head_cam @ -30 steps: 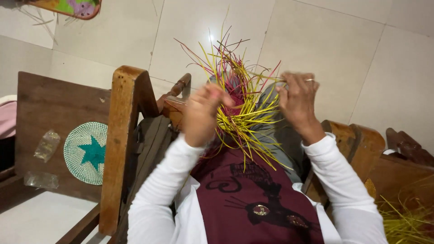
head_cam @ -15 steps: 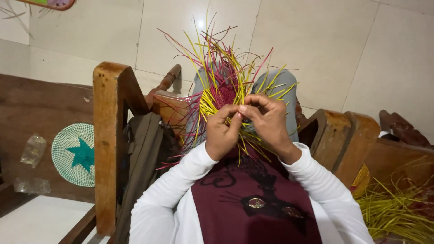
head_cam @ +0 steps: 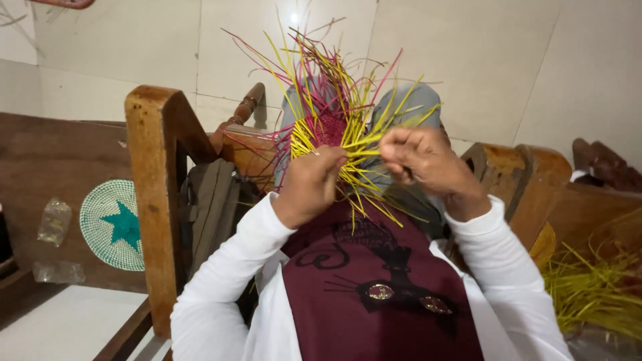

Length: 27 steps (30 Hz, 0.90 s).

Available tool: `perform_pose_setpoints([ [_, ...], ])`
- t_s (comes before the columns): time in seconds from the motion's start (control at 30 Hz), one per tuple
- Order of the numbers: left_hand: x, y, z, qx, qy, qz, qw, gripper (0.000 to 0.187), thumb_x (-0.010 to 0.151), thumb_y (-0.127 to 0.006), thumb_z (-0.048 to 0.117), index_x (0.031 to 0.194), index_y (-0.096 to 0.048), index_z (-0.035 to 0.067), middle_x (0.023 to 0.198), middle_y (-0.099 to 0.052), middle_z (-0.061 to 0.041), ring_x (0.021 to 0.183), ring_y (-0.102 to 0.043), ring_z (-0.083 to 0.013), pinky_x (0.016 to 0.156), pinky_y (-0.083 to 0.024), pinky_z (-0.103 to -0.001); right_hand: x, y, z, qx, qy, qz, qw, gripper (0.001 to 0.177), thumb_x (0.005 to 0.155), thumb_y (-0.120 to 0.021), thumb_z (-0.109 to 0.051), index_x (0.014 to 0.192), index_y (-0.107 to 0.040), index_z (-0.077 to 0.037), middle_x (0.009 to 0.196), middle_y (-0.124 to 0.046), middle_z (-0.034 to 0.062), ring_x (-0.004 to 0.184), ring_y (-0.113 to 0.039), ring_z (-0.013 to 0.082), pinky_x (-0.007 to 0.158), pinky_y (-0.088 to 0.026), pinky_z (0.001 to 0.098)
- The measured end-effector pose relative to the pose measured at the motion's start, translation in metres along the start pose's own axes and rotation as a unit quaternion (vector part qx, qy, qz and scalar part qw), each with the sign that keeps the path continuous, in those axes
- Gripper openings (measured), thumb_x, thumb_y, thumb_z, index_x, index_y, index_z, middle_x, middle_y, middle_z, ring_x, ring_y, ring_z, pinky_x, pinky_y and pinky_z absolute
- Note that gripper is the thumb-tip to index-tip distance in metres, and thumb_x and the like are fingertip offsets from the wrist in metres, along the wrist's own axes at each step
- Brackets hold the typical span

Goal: Weaving colorful plastic or straw strands into a circular pattern to create a mat or basket.

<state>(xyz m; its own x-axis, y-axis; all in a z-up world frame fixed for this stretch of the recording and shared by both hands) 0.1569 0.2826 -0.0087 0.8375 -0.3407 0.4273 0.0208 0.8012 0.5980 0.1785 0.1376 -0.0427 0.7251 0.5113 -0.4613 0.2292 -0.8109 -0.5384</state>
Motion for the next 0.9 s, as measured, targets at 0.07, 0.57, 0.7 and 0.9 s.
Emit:
perform_pose_setpoints([
  [0.07,-0.010,-0.018,-0.034,-0.221,0.275,-0.106,0.930,0.015,0.093,-0.057,0.015,0.094,-0.072,0.011,0.070,-0.068,-0.010,0.066,-0.066,-0.0269,0.064,-0.051,-0.034,-0.002,0.012,-0.031,-0.294,0.118,0.027,0.948,0.013,0.093,-0.060,-0.010,0.084,-0.061,0.000,0.055,-0.051,0.0013,0.050,-0.040,0.0037,0.042,-0.031,0.0180],
  [0.57,-0.039,-0.053,-0.004,-0.638,0.558,-0.143,0.511,0.019,0.100,-0.047,0.017,0.091,-0.054,0.002,0.054,-0.036,0.002,0.037,-0.041,-0.0054,0.029,-0.036,-0.017,-0.023,-0.032,-0.021,-0.623,0.329,-0.007,0.709,0.018,0.086,-0.054,-0.002,0.100,-0.062,-0.007,0.074,-0.054,0.0076,0.066,-0.061,0.0296,0.058,-0.051,0.0374],
  [0.7,-0.056,-0.055,-0.011,-0.648,0.570,-0.081,0.498,0.016,0.096,-0.052,0.014,0.090,-0.056,-0.001,0.054,-0.030,0.004,0.037,-0.033,-0.0047,0.028,-0.030,-0.016,-0.021,-0.054,-0.009,-0.738,0.388,0.035,0.550,0.018,0.080,-0.054,-0.012,0.097,-0.059,-0.009,0.075,-0.049,0.0043,0.059,-0.057,0.0240,0.055,-0.051,0.0360],
  [0.9,-0.055,-0.018,-0.014,-0.594,0.513,0.075,0.615,0.015,0.094,-0.054,0.007,0.090,-0.056,-0.007,0.048,-0.023,0.006,0.032,-0.023,-0.0021,0.028,-0.022,-0.016,0.017,-0.009,-0.031,-0.785,0.400,0.120,0.457,0.010,0.077,-0.058,-0.012,0.087,-0.058,-0.012,0.070,-0.045,0.0025,0.054,-0.054,0.0239,0.049,-0.046,0.0374],
])
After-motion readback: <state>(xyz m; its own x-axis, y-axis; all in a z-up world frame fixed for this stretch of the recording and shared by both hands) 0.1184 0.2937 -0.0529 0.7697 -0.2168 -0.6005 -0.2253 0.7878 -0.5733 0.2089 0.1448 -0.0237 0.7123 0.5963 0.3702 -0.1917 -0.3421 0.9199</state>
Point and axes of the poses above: each hand's wrist, its own x-axis towards the middle knuckle, its own y-axis out of the back of the hand, z = x × y, the point moved 9 cm from there along x, towards the middle knuckle
